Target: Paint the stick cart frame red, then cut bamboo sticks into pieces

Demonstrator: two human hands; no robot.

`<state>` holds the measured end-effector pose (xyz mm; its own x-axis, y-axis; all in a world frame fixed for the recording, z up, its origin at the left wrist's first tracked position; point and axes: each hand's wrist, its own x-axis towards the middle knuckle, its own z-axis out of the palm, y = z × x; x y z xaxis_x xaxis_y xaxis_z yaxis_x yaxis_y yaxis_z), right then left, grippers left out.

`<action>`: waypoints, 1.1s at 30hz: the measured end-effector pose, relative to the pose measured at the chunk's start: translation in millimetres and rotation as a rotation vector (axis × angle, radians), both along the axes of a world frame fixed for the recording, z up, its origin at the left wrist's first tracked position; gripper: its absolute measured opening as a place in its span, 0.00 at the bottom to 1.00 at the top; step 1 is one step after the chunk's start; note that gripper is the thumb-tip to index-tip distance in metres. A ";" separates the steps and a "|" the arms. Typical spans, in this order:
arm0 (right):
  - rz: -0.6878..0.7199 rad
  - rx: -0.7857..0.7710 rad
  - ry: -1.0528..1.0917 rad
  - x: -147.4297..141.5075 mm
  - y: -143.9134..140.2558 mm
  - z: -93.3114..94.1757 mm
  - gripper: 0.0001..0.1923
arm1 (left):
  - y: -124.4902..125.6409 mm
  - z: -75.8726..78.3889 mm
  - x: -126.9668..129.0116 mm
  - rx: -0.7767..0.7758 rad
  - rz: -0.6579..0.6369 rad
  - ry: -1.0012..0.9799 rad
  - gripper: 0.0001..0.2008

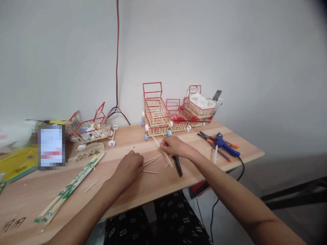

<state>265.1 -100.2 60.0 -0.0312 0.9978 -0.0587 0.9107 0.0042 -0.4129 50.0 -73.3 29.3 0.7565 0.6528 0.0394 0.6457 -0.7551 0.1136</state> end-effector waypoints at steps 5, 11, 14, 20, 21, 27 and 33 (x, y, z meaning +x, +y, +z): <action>0.043 0.027 0.017 -18.0 13.9 -13.9 0.07 | -1.1 -3.1 -18.1 0.009 0.057 -0.027 0.10; 0.046 0.246 0.368 -25.2 22.5 -21.0 0.08 | 3.1 -3.7 -21.4 -0.150 0.111 -0.448 0.12; 0.067 0.288 0.603 -34.7 26.0 -22.4 0.09 | 5.3 0.1 -13.0 -0.502 0.119 -0.688 0.15; 0.078 0.323 0.695 -44.7 29.4 -23.8 0.13 | 18.5 -0.3 -4.3 -0.880 0.082 -0.873 0.14; 0.063 0.345 0.701 -41.8 29.5 -22.8 0.14 | 21.1 -1.3 -6.6 -0.868 0.096 -0.896 0.14; 0.006 0.489 0.427 -22.7 32.6 -19.3 0.18 | 30.2 -13.3 -27.1 -0.894 0.218 -1.047 0.17; 0.291 0.259 0.511 -58.7 46.6 -32.7 0.18 | 28.6 -22.5 -22.4 -0.891 0.187 -0.997 0.20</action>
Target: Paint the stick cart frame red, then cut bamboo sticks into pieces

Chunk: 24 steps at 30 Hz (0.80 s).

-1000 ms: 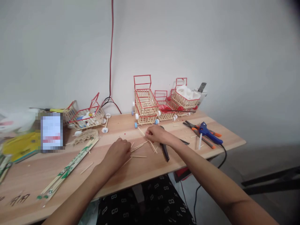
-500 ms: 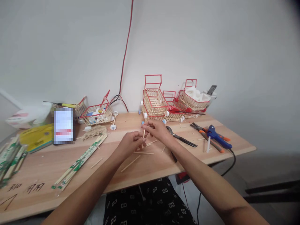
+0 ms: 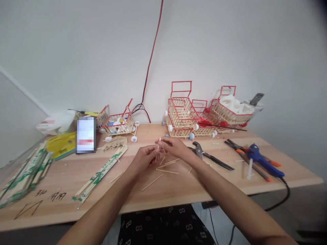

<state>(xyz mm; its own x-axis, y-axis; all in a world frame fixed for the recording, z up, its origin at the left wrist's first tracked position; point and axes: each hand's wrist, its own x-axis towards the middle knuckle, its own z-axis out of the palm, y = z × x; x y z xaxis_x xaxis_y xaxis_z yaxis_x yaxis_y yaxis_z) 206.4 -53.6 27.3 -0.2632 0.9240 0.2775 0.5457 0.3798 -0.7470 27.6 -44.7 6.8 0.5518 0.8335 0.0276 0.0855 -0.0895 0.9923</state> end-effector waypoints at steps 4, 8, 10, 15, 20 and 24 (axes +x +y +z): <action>0.000 0.001 0.067 -8.2 6.8 -1.7 0.18 | 0.1 3.4 -1.9 0.214 0.090 0.223 0.19; -0.052 -0.004 -0.009 6.2 11.2 -2.6 0.19 | -5.9 16.0 -37.5 0.526 0.209 0.485 0.12; -0.020 -0.017 -0.124 11.6 11.0 -5.8 0.19 | -13.7 22.2 -67.1 0.680 0.335 0.653 0.12; -0.004 0.026 -0.472 12.3 1.8 -12.4 0.14 | -37.9 24.1 -128.1 0.693 0.458 1.126 0.13; -0.069 -0.058 -0.567 8.0 -8.5 -8.4 0.10 | -43.3 15.2 -129.9 0.553 0.429 1.253 0.12; -0.074 -0.077 -0.563 5.8 -9.8 -7.1 0.09 | -39.2 11.3 -112.8 0.591 0.363 1.075 0.12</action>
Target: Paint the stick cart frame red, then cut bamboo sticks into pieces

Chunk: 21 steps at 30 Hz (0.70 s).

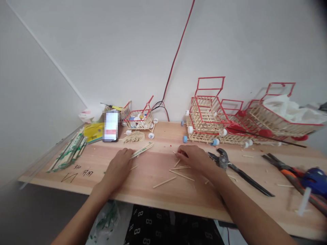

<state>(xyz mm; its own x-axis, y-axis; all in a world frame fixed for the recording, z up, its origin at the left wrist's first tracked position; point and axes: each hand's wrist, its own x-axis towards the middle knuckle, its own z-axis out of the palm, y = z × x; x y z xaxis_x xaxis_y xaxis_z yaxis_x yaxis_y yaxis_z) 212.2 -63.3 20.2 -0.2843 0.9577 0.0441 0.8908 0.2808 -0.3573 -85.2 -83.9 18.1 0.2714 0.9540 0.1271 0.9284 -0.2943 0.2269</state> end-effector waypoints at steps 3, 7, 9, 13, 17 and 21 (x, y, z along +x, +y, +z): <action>0.006 0.003 0.019 0.4 2.4 -3.4 0.10 | 2.1 -0.2 11.9 -0.005 -0.098 -0.142 0.13; 0.017 0.018 0.052 0.9 5.0 -8.3 0.11 | 7.4 3.9 23.6 0.035 -0.128 -0.192 0.11; 0.003 0.054 0.078 -0.6 5.0 -8.4 0.11 | 12.2 7.2 27.6 0.068 -0.105 -0.189 0.12; 0.005 0.147 0.242 -6.5 4.3 -4.4 0.13 | 23.5 12.9 34.7 0.103 -0.080 -0.305 0.14; 0.009 0.124 0.524 -10.8 5.9 -3.6 0.14 | 31.4 16.3 45.4 -0.012 -0.154 -0.510 0.15; 0.000 0.012 0.727 -12.0 8.9 -5.9 0.19 | 33.5 22.2 58.7 -0.148 -0.215 -0.645 0.14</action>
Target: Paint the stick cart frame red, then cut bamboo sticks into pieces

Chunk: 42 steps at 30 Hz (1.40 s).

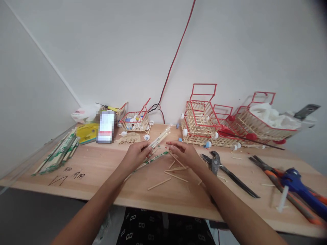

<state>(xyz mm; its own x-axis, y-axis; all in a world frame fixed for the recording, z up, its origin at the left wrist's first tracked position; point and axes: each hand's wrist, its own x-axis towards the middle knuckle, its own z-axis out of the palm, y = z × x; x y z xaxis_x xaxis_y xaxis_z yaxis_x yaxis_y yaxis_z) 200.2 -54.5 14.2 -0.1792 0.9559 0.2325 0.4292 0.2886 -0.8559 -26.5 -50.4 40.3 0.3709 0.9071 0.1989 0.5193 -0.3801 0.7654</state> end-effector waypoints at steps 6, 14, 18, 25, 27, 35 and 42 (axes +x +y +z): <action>0.001 -0.106 0.173 -4.0 2.8 3.3 0.21 | -0.4 4.0 19.4 -0.064 -0.091 -0.039 0.13; -0.034 -0.180 0.303 0.4 6.2 -2.8 0.19 | -7.2 -15.8 34.1 -0.374 -0.165 -0.282 0.14; -0.080 -0.150 0.420 1.6 7.1 -3.7 0.18 | -12.2 -15.6 31.8 -0.580 -0.185 -0.420 0.16; -0.055 -0.197 0.483 0.7 3.3 -1.0 0.22 | -15.0 -24.5 37.9 -0.602 -0.216 -0.485 0.17; -0.045 -0.222 0.493 1.2 2.6 -2.1 0.23 | -17.2 -26.1 41.6 -0.619 -0.225 -0.491 0.18; -0.126 -0.154 0.581 5.9 6.2 -4.3 0.20 | -42.9 -11.4 29.3 -0.702 -0.242 -0.439 0.20; -0.073 -0.178 0.684 -0.8 2.7 -0.5 0.18 | -61.1 -36.0 18.5 -0.768 -0.188 -0.508 0.20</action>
<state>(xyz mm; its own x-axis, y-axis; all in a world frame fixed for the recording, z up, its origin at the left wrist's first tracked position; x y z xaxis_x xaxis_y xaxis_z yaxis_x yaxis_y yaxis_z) 199.3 -51.8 13.8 0.0174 0.9939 0.1088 -0.2084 0.1101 -0.9718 -7.9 -111.4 4.3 0.5580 0.7909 -0.2512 0.0360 0.2793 0.9595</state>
